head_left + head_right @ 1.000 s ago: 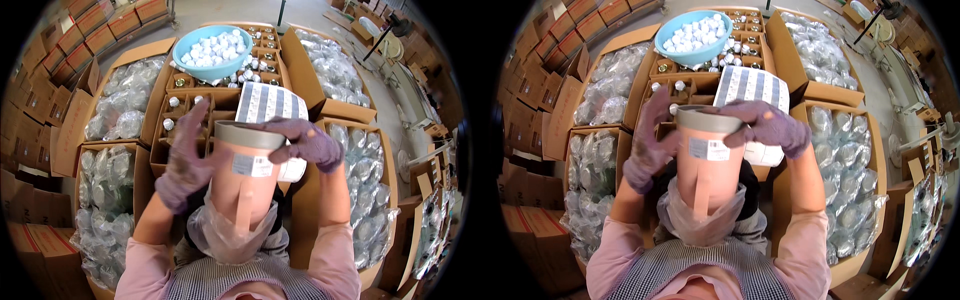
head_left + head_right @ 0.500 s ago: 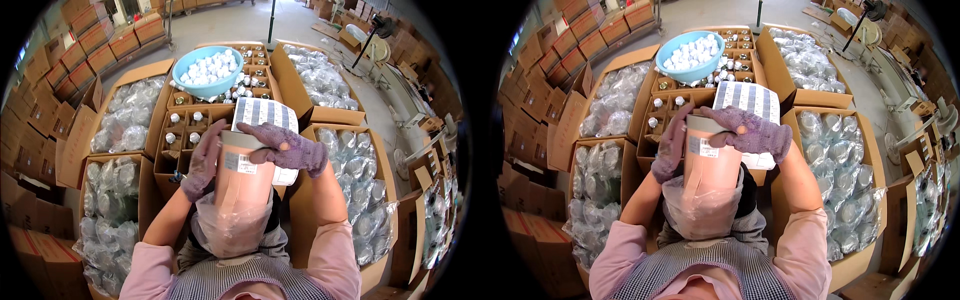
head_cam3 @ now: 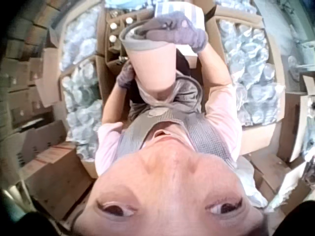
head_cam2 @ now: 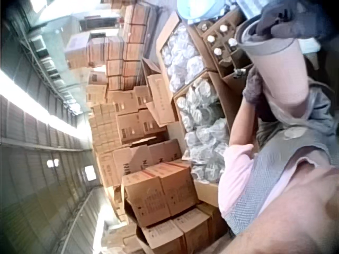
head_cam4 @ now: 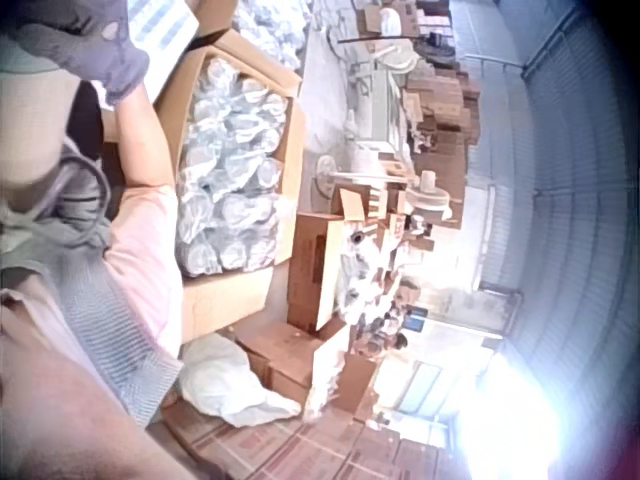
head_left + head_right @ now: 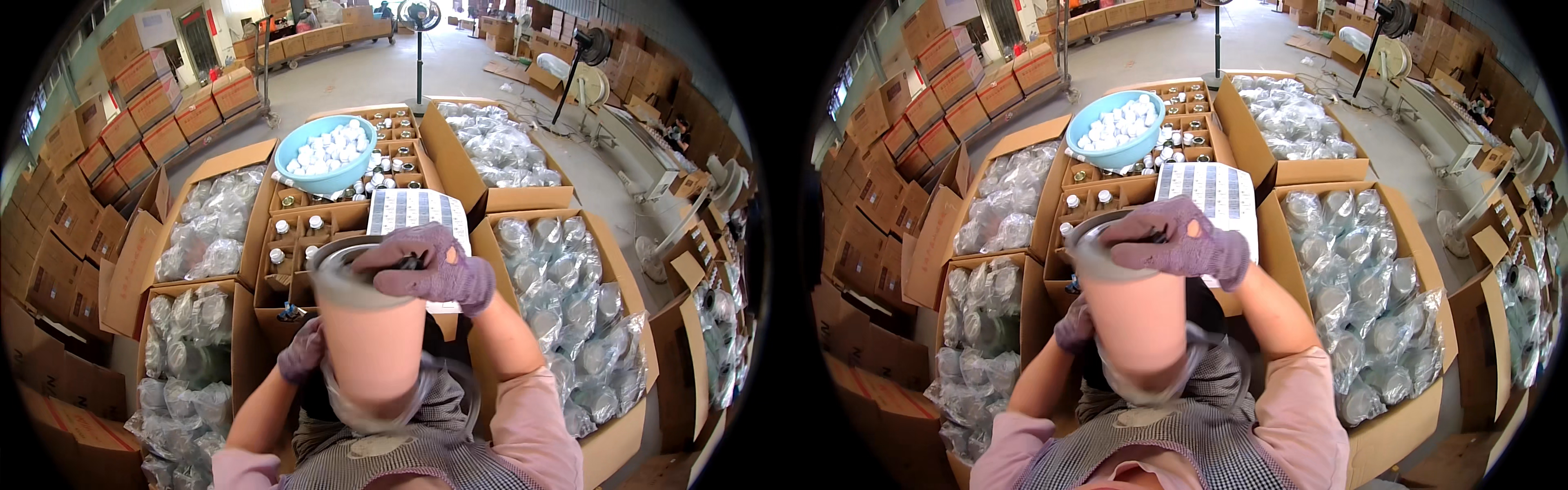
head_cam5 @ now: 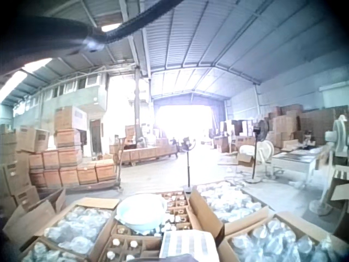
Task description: The person unpacks thermos containers from plastic bags, removes labels, and assembles them by inserting inner stainless steel liners and screwing on lids. The person handles multiple thermoses one at a time in a warehouse setting.
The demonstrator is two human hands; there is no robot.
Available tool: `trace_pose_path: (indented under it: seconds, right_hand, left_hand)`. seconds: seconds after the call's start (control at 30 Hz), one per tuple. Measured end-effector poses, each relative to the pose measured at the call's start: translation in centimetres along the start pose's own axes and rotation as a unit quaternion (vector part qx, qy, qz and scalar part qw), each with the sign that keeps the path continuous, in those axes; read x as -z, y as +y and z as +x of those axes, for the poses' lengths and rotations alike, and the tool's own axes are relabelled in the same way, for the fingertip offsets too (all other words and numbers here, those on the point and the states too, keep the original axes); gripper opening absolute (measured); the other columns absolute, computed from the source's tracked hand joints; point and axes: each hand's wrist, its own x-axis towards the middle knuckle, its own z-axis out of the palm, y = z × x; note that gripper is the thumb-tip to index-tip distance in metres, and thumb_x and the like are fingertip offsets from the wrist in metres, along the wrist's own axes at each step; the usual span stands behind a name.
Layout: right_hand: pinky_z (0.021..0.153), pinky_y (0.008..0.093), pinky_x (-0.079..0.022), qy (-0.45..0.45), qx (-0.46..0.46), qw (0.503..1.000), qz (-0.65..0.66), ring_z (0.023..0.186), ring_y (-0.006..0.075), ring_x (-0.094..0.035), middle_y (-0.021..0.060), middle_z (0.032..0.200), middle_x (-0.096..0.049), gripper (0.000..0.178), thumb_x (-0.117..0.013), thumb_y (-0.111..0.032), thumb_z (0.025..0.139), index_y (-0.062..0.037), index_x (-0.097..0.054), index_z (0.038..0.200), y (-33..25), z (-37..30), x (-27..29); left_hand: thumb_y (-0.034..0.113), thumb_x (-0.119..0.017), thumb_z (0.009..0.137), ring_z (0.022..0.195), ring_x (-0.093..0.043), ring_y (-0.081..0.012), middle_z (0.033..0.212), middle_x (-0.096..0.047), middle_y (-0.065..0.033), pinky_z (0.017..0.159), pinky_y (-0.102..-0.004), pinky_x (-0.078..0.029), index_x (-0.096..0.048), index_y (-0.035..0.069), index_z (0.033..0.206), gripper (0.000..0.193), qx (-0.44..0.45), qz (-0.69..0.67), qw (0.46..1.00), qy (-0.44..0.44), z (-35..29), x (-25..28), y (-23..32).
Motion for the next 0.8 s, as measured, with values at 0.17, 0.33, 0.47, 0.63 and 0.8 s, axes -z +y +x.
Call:
trace_pose_path:
  seconds: [0.17, 0.33, 0.47, 0.63, 0.8]
  right_hand:
    - [0.076, 0.0346, -0.053, 0.036, 0.118, 0.992, 0.020, 0.077, 0.0244, -0.067, 0.0129, 0.082, -0.071, 0.027, -0.055, -0.018, 0.089, 0.0012, -0.070, 0.077, 4.3, 1.4, -0.9]
    - [0.083, 0.0364, -0.052, 0.101, 0.008, 0.985, 0.141, 0.079, 0.0240, -0.065, 0.0120, 0.088, -0.070, 0.034, -0.046, -0.024, 0.098, 0.0012, -0.064, 0.085, 11.4, 1.7, -0.2]
    - [0.108, 0.0460, -0.039, 0.270, 0.123, 0.941, -0.165, 0.114, 0.0318, -0.061, 0.0183, 0.122, -0.065, 0.035, -0.045, -0.015, 0.092, -0.0003, -0.066, 0.116, 4.7, 1.5, -2.5]
    - [0.119, 0.0417, -0.026, 0.174, -0.286, 0.942, -0.022, 0.144, 0.0252, -0.034, 0.0156, 0.155, -0.037, 0.064, -0.048, -0.032, 0.102, -0.0029, -0.025, 0.155, 16.2, 0.4, 0.0]
    - [0.118, 0.0424, -0.027, 0.148, -0.007, 0.989, -0.010, 0.143, 0.0310, -0.033, 0.0196, 0.157, -0.030, 0.072, -0.035, -0.048, 0.103, 0.0024, -0.026, 0.154, 13.0, 2.3, 1.1]
  left_hand:
    - [0.022, -0.051, 0.101, 0.123, -0.056, -0.0199, 0.133, -0.059, -0.0098, 0.108, -0.0359, -0.044, -0.051, 0.005, 0.139, 0.041, -0.045, -0.109, 0.992, -0.039, 6.4, 1.7, -2.8]
    - [0.041, -0.040, 0.104, 0.134, -0.047, -0.0296, 0.143, -0.049, -0.0209, 0.112, -0.0421, -0.038, -0.057, 0.003, 0.120, 0.045, -0.020, -0.440, 0.887, 0.140, 11.7, 1.1, 5.8]
    - [0.051, -0.036, 0.104, 0.141, -0.038, -0.0370, 0.146, -0.045, -0.0265, 0.118, -0.0480, -0.027, -0.059, -0.001, 0.115, 0.058, -0.120, -0.205, 0.963, 0.129, 9.1, 2.9, 5.3]
    - [0.038, -0.065, 0.089, 0.137, -0.044, -0.0327, 0.143, -0.050, -0.0218, 0.116, -0.0432, -0.029, -0.060, -0.005, 0.125, 0.057, -0.233, 0.165, 0.957, 0.057, 7.0, 4.5, 8.4]
    - [0.077, -0.059, 0.078, 0.134, -0.046, -0.0329, 0.146, -0.046, -0.0232, 0.110, -0.0442, -0.036, -0.047, -0.005, 0.139, 0.103, -0.191, 0.222, 0.946, 0.143, 11.2, 4.1, 8.9]
